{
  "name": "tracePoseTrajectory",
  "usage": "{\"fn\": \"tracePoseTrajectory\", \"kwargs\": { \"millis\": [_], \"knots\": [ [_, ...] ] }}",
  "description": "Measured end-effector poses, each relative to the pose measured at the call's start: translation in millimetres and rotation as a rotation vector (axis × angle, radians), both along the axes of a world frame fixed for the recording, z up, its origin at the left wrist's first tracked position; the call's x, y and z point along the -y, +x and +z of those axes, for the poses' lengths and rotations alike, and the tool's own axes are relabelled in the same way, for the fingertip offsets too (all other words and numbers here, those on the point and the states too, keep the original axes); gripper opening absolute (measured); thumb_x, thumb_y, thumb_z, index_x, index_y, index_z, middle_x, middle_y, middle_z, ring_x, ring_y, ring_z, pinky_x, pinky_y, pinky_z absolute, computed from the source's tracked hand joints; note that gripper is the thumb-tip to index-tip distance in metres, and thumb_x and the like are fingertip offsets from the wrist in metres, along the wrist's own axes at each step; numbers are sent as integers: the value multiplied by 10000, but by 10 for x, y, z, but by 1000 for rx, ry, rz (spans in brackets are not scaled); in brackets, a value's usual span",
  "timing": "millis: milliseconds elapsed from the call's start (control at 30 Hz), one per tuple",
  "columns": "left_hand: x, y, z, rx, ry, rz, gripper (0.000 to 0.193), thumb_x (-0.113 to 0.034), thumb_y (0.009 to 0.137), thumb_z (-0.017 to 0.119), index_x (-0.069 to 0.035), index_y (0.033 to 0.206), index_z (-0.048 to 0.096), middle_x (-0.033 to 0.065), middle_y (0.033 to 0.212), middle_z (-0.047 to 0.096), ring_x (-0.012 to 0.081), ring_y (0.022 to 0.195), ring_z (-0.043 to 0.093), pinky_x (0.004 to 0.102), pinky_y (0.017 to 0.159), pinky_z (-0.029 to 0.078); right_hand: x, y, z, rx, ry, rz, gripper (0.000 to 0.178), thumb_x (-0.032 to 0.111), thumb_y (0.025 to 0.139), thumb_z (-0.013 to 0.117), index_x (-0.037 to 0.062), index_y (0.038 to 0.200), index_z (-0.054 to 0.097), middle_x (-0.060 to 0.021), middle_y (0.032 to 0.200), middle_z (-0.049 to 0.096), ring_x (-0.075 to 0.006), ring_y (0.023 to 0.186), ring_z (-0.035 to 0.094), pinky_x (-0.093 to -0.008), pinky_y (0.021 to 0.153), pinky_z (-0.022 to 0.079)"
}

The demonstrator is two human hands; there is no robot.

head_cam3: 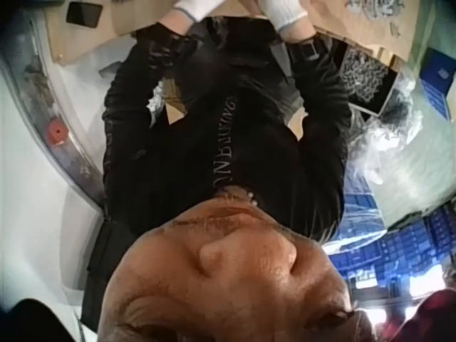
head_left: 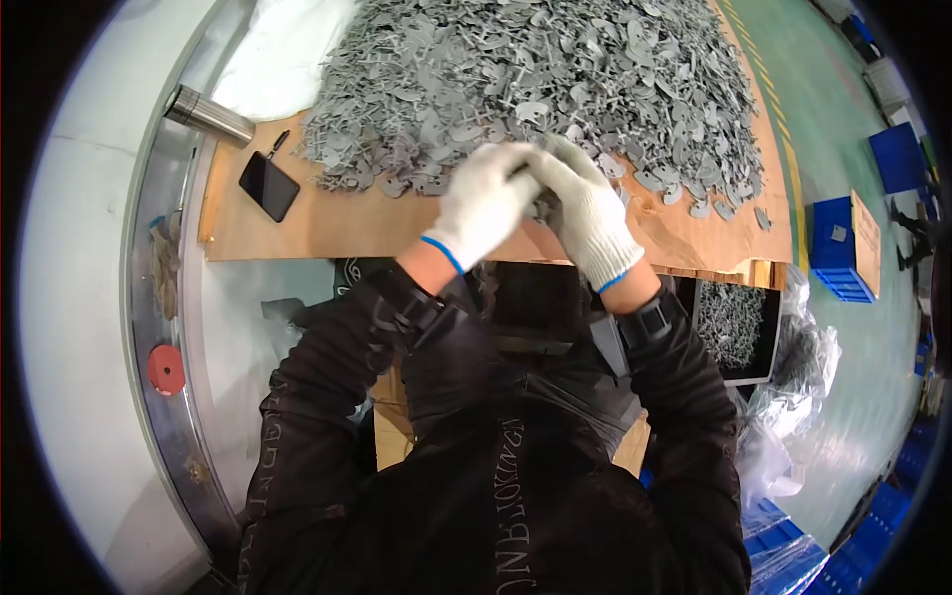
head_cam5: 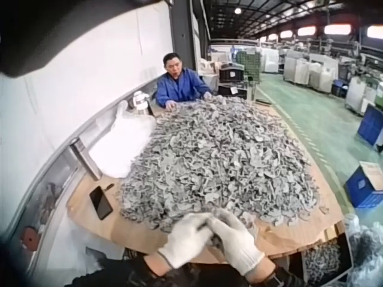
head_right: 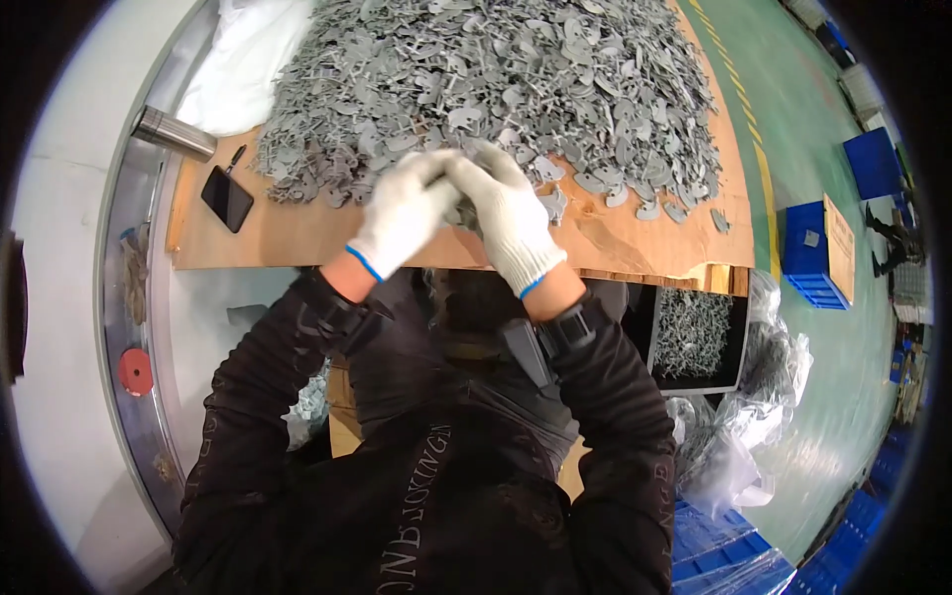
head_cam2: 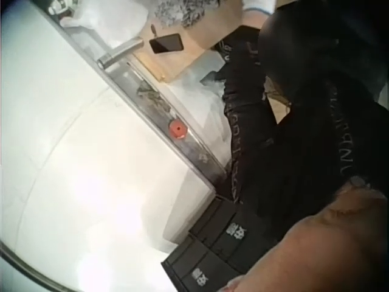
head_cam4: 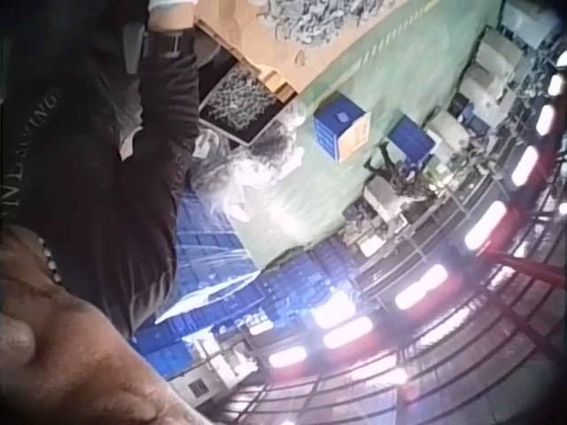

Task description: The person sorts through a pile of grey plastic parts on a table, inspecting individual pieces and placing them into a black bin or a clear plastic bag.

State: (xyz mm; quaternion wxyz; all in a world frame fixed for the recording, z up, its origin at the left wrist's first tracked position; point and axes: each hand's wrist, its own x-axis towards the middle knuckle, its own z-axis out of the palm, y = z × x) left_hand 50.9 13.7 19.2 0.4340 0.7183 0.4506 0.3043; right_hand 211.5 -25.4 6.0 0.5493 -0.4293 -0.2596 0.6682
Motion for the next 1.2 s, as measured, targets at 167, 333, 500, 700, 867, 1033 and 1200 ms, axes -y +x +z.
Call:
{"fn": "tracePoseTrajectory", "kwargs": {
  "millis": [167,333,500,700,867,1033,1200],
  "knots": [
    [221,109,-53,-260,108,-178,270,-214,1030,676,-44,1228,747,219,1217,742,380,1175,710,450,1011,563,222,-1,-177,39,-110,-248,359,206,1126,649,30,1438,663,-43,1063,725,-134,865,664,-273,715,543],
    [250,131,-26,124,-173,-215,252,-208,1026,663,-48,1204,743,194,1202,734,396,1164,700,495,1034,555,303,273,-305,14,-114,-331,294,196,1110,662,43,1360,681,-36,970,727,-118,710,634,-258,578,496],
    [-533,-233,-109,-478,553,125,368,-280,1074,627,-101,1395,657,201,1330,709,388,1263,690,507,1065,561,318,725,-306,89,2,-507,249,165,1083,686,33,1294,685,-45,911,726,-119,633,619,-259,502,462],
    [-823,333,6,-724,322,143,501,-376,1071,621,-112,1496,609,233,1387,684,413,1295,684,510,1091,554,300,956,-261,271,-18,-623,271,146,1057,694,10,1291,679,-47,920,737,-119,656,648,-256,503,469],
    [-1137,266,-172,-557,284,91,538,-428,1066,625,-86,1481,648,236,1393,718,359,1282,708,469,1100,553,-51,962,8,751,-30,-463,398,189,1008,732,-9,1347,668,-111,1016,770,-185,848,745,-324,684,577],
    [-1258,0,56,-367,65,84,477,-430,1062,631,-74,1367,721,183,1298,788,339,1212,740,428,1100,545,-602,1141,93,1255,166,-413,511,229,1006,701,37,1475,638,-138,1021,791,-221,816,759,-375,725,609],
    [-1279,-204,453,-428,-60,34,432,-394,1055,660,-78,1342,722,149,1251,803,333,1119,770,412,1029,573,-1000,1204,253,1659,280,-169,532,276,1003,701,151,1516,644,-215,1223,778,-393,1107,759,-468,970,601]
  ]
}}
